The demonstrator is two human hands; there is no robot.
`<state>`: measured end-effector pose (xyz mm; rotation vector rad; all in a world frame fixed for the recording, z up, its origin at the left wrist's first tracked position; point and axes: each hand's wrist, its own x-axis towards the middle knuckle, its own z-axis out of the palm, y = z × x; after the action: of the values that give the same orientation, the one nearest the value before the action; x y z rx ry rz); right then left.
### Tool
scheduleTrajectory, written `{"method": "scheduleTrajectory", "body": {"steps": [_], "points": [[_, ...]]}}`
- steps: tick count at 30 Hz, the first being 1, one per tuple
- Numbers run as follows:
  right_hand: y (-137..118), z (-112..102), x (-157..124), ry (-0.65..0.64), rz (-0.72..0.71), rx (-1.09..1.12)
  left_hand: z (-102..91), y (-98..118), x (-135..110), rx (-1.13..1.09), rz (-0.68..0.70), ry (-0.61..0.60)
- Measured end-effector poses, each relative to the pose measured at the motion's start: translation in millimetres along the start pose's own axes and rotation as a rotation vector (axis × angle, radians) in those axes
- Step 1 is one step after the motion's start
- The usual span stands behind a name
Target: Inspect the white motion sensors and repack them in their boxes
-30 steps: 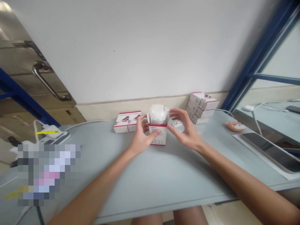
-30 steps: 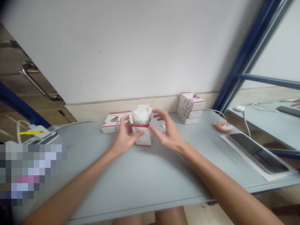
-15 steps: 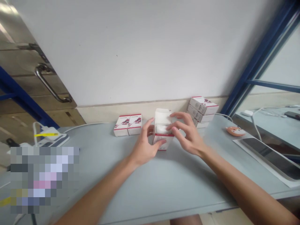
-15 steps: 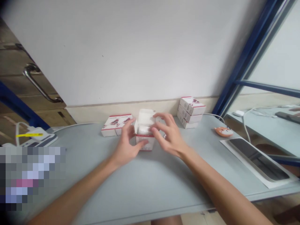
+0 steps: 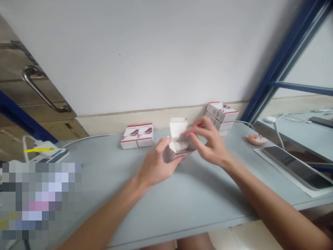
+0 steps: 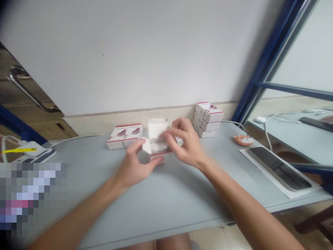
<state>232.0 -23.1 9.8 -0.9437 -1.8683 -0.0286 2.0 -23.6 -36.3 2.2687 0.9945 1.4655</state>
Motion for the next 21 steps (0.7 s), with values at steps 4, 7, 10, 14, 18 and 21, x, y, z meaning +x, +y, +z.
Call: {"method": "scheduleTrajectory", "body": {"steps": [4,7,10,14,18,21], "points": [[43.3,14.2,-6.0,0.076,0.347,0.029,4.9,-11.2,2.1,0.083,0.109,0.138],[74.4,25.3,-17.4,-0.168,0.448,-0.223,5.7,-17.9,5.7,0.180,0.241,0.236],[90.9,30.8,-25.7,-0.353,0.461,-0.235,4.4,-19.1,7.2,0.279,0.216,0.262],[100.1,30.4,-26.9,-0.412,0.464,-0.180,2.1,-18.6,7.3,0.305,0.197,0.237],[100.1,24.7,-21.5,-0.344,0.454,-0.220,1.2,-18.3,7.8,0.295,0.180,0.177],[82.5,16.3,-13.8,-0.032,0.342,-0.172,2.5,-18.1,7.2,0.303,0.170,0.181]]}}
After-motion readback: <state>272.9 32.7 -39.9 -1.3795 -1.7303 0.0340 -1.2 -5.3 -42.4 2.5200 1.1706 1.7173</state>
